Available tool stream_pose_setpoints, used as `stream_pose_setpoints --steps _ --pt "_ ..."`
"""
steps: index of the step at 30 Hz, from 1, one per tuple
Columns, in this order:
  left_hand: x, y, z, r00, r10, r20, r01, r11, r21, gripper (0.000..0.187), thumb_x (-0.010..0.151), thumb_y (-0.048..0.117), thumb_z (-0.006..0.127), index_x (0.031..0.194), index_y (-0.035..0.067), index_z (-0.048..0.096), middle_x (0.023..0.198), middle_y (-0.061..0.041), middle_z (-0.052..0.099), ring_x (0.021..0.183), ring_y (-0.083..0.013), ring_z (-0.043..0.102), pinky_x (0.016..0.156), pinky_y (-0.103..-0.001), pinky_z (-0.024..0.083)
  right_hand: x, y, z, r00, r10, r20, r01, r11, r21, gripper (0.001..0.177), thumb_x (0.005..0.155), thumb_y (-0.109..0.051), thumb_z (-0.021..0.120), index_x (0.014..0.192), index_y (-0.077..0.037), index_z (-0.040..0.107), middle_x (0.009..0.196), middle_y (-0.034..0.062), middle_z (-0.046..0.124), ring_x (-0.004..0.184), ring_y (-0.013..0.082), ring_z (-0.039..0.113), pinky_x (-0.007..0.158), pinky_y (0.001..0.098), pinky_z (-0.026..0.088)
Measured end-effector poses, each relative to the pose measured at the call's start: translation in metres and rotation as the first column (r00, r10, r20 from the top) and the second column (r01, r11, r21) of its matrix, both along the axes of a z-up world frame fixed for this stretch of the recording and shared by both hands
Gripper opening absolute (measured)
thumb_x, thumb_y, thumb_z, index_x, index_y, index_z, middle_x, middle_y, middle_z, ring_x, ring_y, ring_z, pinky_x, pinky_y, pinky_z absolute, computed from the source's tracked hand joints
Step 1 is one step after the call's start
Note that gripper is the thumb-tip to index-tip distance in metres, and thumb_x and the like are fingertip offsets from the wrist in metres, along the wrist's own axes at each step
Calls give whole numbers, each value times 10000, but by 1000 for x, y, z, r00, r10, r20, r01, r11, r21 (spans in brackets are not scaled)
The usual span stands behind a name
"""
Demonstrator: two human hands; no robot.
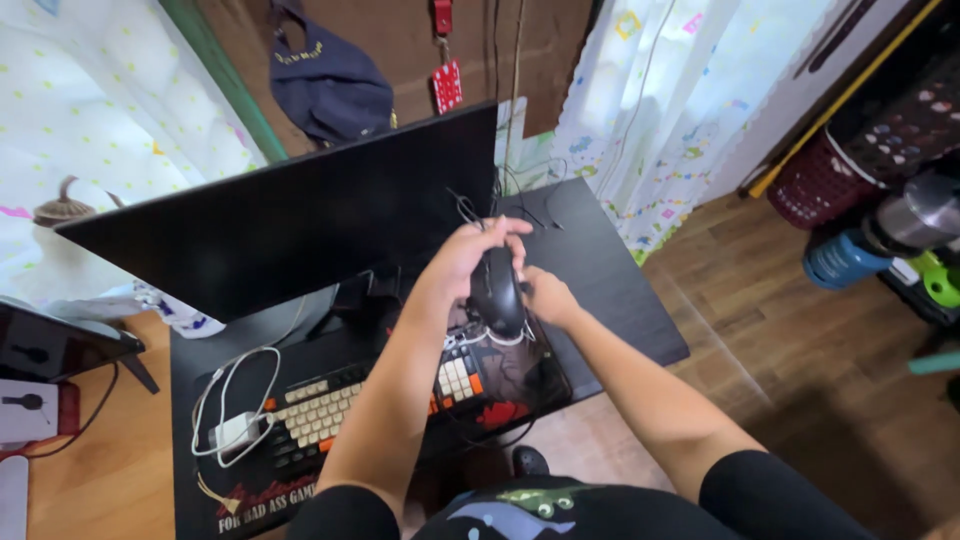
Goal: The person is organizing computer peripherals including headphones, cables, and a mouse.
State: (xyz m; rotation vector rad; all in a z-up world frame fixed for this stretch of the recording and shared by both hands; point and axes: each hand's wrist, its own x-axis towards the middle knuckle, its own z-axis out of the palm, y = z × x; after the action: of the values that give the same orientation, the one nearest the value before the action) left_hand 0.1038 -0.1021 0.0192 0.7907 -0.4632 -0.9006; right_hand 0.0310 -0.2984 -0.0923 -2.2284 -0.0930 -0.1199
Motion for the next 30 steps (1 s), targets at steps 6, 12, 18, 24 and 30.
stream_pose_setpoints --steps 6,12,18,24,30 --pt "-17 3 5 996 -88 -18 84 983 -164 378 1076 258 513 1278 -53 583 882 -120 659 753 -266 681 729 -477 617 3 -2 3 987 -158 -13 148 947 -284 186 923 -217 660 1078 -146 734 1014 122 745 971 364 700 833 463 553" --pt "-4 10 -30 1000 4 -6 -4 1000 26 498 1048 163 539 1506 -28 491 914 -126 690 755 -236 677 704 -419 601 15 -2 52 997 -19 77 14 998 67 237 1026 -234 566 1020 -53 718 864 83 756 823 246 709 785 378 559" --pt "-1 1 -94 988 138 -66 -117 959 257 601 988 134 565 1569 95 420 911 -136 716 739 -245 704 677 -398 602 42 -18 86 976 -65 -206 155 875 458 349 1081 -323 493 990 -41 678 799 62 730 752 234 699 700 364 558" --pt "-30 -16 -63 992 -77 -104 105 951 291 559 1014 326 567 1528 126 472 901 -69 716 694 -215 699 639 -398 596 58 -6 112 953 -51 -298 271 577 771 350 1087 -362 416 1073 -66 603 916 94 695 879 272 723 721 368 596" --pt "-18 -36 -86 981 -103 -164 128 980 149 285 1068 279 636 1163 25 549 906 -79 665 745 -238 698 687 -435 615 59 -2 109 963 15 -270 253 304 918 371 1082 -355 399 1145 -31 570 982 136 695 984 302 728 827 398 620"
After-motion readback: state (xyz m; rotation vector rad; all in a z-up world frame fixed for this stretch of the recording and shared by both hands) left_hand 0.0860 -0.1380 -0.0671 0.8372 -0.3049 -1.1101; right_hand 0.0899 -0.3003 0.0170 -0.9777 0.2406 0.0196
